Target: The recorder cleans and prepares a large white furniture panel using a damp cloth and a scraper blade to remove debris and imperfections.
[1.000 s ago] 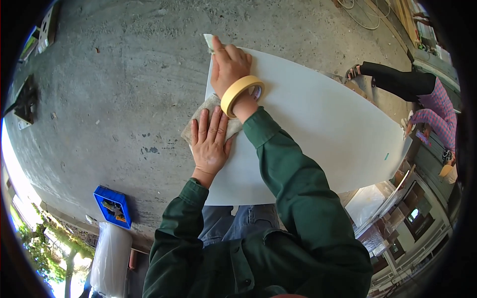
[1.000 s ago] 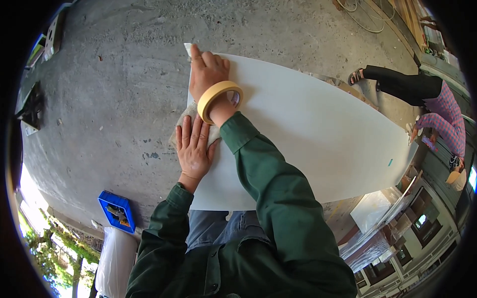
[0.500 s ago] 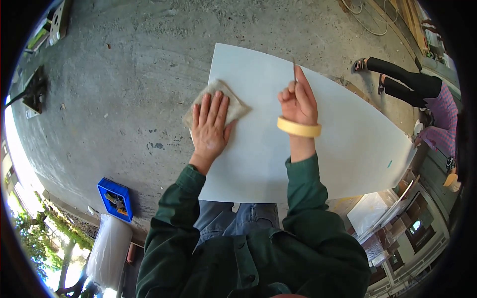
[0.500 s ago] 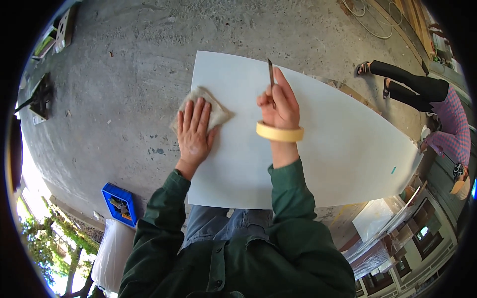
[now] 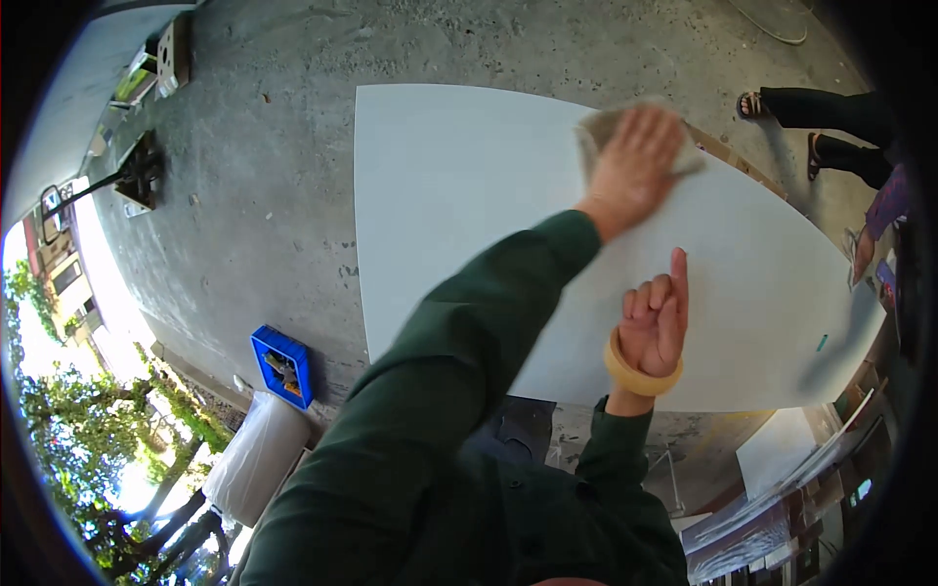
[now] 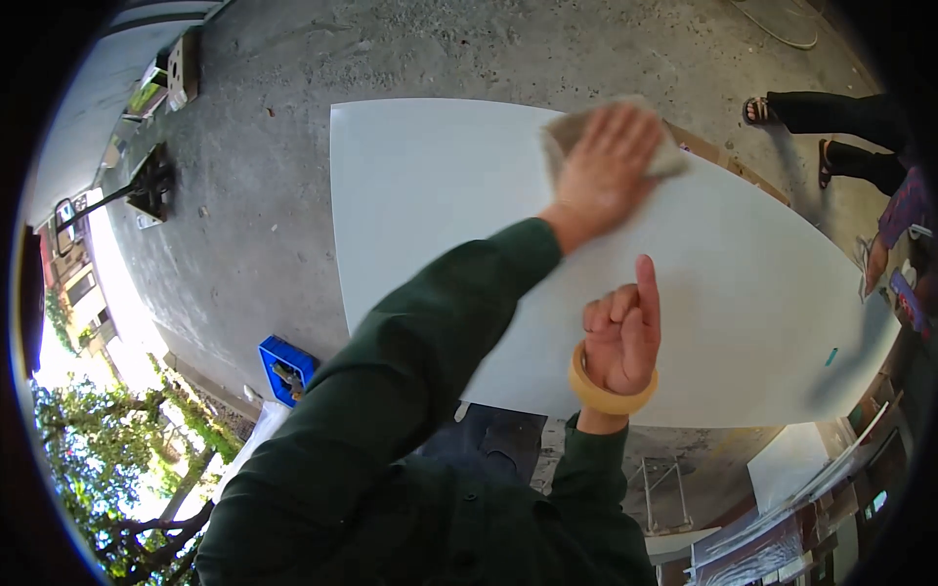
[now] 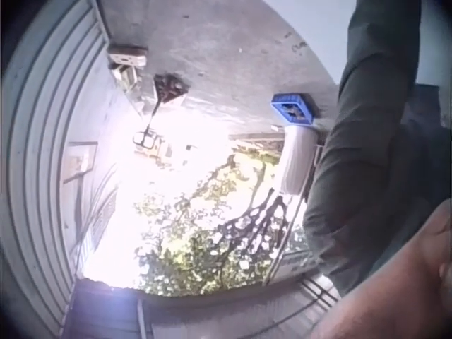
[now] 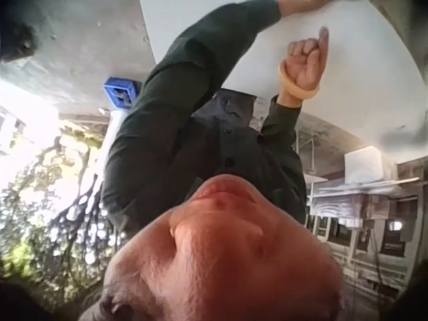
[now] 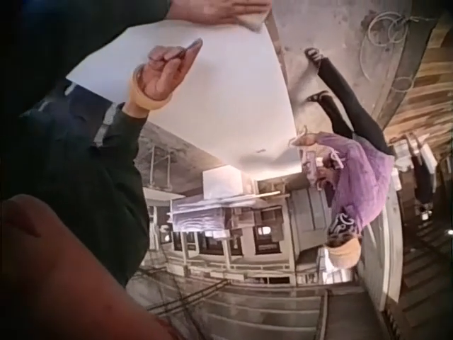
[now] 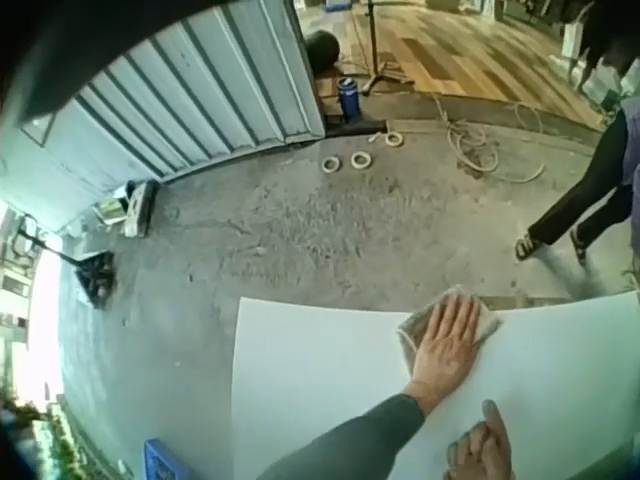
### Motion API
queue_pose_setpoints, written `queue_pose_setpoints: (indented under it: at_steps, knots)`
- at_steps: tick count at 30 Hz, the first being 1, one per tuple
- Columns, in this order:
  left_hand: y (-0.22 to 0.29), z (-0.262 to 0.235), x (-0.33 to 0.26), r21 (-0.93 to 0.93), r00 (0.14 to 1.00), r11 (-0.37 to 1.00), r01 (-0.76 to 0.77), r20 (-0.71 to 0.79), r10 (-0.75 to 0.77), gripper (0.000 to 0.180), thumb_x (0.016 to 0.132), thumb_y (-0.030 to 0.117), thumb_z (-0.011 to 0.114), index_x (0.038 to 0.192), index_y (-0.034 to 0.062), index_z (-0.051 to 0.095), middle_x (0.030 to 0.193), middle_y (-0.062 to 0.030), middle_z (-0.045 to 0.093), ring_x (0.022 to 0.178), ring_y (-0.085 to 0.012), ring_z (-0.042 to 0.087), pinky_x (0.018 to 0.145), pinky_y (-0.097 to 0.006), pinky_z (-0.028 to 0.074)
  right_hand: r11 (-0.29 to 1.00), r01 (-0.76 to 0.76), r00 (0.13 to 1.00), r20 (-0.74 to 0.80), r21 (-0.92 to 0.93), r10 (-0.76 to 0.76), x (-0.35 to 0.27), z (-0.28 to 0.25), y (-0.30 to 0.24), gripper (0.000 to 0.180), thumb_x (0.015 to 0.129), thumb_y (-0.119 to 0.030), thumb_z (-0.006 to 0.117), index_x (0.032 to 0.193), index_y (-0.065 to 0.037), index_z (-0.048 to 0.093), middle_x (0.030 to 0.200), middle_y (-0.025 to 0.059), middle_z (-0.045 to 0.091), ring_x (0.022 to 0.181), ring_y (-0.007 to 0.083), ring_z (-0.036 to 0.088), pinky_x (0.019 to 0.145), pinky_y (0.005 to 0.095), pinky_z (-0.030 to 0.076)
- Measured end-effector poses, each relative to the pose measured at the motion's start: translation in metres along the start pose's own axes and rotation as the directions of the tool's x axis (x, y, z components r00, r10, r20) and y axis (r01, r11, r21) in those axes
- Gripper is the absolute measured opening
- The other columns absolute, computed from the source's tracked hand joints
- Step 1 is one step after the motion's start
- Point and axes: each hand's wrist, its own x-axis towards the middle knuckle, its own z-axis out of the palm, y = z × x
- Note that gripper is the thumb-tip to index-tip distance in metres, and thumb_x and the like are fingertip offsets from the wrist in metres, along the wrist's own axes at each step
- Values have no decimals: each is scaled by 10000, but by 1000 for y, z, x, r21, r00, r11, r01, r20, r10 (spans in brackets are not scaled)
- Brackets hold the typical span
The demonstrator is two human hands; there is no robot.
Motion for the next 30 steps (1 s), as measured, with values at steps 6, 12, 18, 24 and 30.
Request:
queue_pose_setpoints:
  at_steps: [6,12,18,24,30]
  knots:
    - [42,32,24,-118,987,980,-161,-6,162,666,866,408,567,1403,58,385,1476,-109,350,1393,-299,255,1162,-451,125,999,35,999,1,-11,-35,-29,-45,-39,541,980,-150,465,1443,30,253,837,19,408,676,107,390,618,262,358]
    - [-100,-70,-39,212,981,958,192,-54,-185,558,908,372,523,1391,115,415,1439,-121,405,1358,-311,323,1134,-475,176,999,2,1000,-13,-34,-3,-37,-70,-32,499,978,-117,456,1435,9,302,847,16,469,682,92,439,627,260,385]
    - [-228,-148,-104,21,817,837,546,-234,-527,531,957,373,431,1393,71,398,1458,-154,363,1312,-348,381,1058,-402,336,999,-47,993,105,2,47,-33,-61,-8,494,975,-104,454,1433,8,307,926,13,525,685,76,435,614,250,388]
    - [-144,-143,-245,166,757,743,648,-249,-604,552,960,283,439,1426,15,315,1466,-206,325,1321,-371,360,1052,-405,337,991,-110,984,151,78,97,-39,-55,-5,505,974,-111,463,1434,16,298,962,18,524,701,96,449,637,268,410]
    - [-123,-135,-275,253,727,681,687,-250,-640,583,963,289,435,1444,2,274,1488,-207,285,1387,-357,251,1122,-479,175,956,-244,964,152,164,220,-47,-62,-16,496,964,-120,489,1417,10,334,920,16,510,774,127,514,695,294,431]
